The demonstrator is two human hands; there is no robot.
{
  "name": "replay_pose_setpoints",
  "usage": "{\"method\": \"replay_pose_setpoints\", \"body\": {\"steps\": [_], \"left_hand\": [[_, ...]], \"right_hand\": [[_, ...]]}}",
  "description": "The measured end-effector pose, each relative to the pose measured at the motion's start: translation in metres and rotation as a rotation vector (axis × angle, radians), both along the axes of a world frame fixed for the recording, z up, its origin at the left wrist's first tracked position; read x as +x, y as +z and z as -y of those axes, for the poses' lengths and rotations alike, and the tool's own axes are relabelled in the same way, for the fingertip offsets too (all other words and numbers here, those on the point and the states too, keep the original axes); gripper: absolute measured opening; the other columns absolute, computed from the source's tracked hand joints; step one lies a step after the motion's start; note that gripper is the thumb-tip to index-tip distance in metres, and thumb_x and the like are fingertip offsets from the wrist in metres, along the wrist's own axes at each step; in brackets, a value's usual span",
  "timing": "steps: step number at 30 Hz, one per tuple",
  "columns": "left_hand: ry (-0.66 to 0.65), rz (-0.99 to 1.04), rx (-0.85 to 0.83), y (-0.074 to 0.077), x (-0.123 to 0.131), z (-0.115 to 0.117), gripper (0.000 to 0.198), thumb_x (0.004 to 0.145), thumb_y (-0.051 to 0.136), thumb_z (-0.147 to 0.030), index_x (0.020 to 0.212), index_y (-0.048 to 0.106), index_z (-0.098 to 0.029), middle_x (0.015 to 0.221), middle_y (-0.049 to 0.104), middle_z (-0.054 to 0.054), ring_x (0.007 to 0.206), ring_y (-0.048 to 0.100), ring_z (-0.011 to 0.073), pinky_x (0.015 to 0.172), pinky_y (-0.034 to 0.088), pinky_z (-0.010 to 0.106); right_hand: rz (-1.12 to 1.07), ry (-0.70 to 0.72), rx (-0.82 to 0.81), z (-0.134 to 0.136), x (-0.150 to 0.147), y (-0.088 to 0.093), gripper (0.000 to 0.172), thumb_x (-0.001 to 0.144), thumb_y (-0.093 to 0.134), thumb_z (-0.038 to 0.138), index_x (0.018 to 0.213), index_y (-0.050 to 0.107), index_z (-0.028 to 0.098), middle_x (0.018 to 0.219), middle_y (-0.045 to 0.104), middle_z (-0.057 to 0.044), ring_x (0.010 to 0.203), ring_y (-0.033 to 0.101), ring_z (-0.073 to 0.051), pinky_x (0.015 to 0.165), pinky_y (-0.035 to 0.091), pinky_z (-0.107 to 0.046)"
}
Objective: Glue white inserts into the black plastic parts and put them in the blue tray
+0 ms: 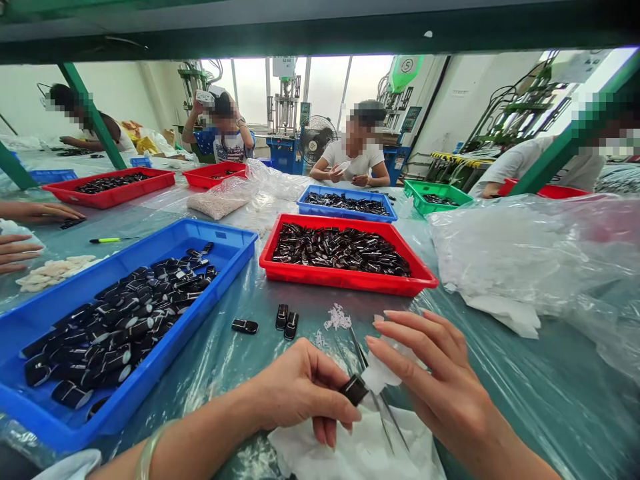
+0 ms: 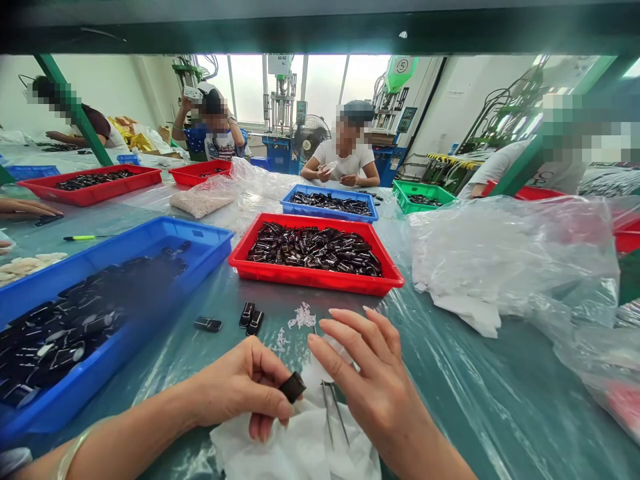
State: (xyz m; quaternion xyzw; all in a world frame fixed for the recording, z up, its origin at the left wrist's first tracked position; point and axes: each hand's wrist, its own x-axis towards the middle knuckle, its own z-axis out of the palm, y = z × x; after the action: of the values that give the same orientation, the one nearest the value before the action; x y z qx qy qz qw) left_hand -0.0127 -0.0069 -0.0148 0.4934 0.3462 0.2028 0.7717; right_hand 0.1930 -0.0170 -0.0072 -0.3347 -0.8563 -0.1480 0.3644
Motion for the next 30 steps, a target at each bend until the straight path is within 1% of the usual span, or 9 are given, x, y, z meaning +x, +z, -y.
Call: {"method": "replay_pose_setpoints", "body": {"steps": [6,14,20,30], "left_hand": [[-0.009,-0.009,-0.003,-0.001,0.002,0.0,0.012,0.059,0.071,-0.021,0.06,0.067,-0.01,0.047,0.058,-0.002,0.037,0.051,0.0061,0.041,0.042,0.016],[-0.043,-0.012,-0.003,-0.007,0.001,-0.001,0.014,0.061,0.071,-0.023,0.061,0.067,-0.01,0.042,0.056,-0.003,0.036,0.05,0.0063,0.041,0.041,0.016],[-0.057,-0.012,-0.004,-0.007,0.002,-0.001,0.014,0.061,0.071,-0.023,0.059,0.066,-0.011,0.042,0.057,-0.002,0.036,0.05,0.0067,0.041,0.04,0.016],[-0.083,-0.004,-0.008,-0.01,0.002,0.0,0.017,0.061,0.072,-0.026,0.061,0.066,-0.01,0.045,0.058,-0.001,0.038,0.051,0.0069,0.042,0.042,0.016]], "right_hand": [[0.015,-0.031,0.01,0.002,0.0,-0.004,0.032,0.092,0.036,0.009,0.101,0.063,0.023,0.104,0.066,-0.007,0.11,0.053,-0.022,0.098,0.029,-0.047],[0.039,-0.036,0.017,0.004,-0.001,-0.004,0.031,0.093,0.035,0.011,0.102,0.063,0.021,0.103,0.067,-0.008,0.11,0.052,-0.022,0.098,0.025,-0.048],[0.036,-0.051,0.035,0.005,-0.002,-0.005,0.028,0.093,0.037,0.012,0.102,0.063,0.019,0.102,0.067,-0.009,0.108,0.052,-0.022,0.096,0.025,-0.048],[0.004,-0.062,0.049,0.003,-0.008,-0.004,0.029,0.089,0.04,0.004,0.099,0.063,0.019,0.097,0.068,-0.01,0.104,0.055,-0.023,0.091,0.029,-0.048]]}}
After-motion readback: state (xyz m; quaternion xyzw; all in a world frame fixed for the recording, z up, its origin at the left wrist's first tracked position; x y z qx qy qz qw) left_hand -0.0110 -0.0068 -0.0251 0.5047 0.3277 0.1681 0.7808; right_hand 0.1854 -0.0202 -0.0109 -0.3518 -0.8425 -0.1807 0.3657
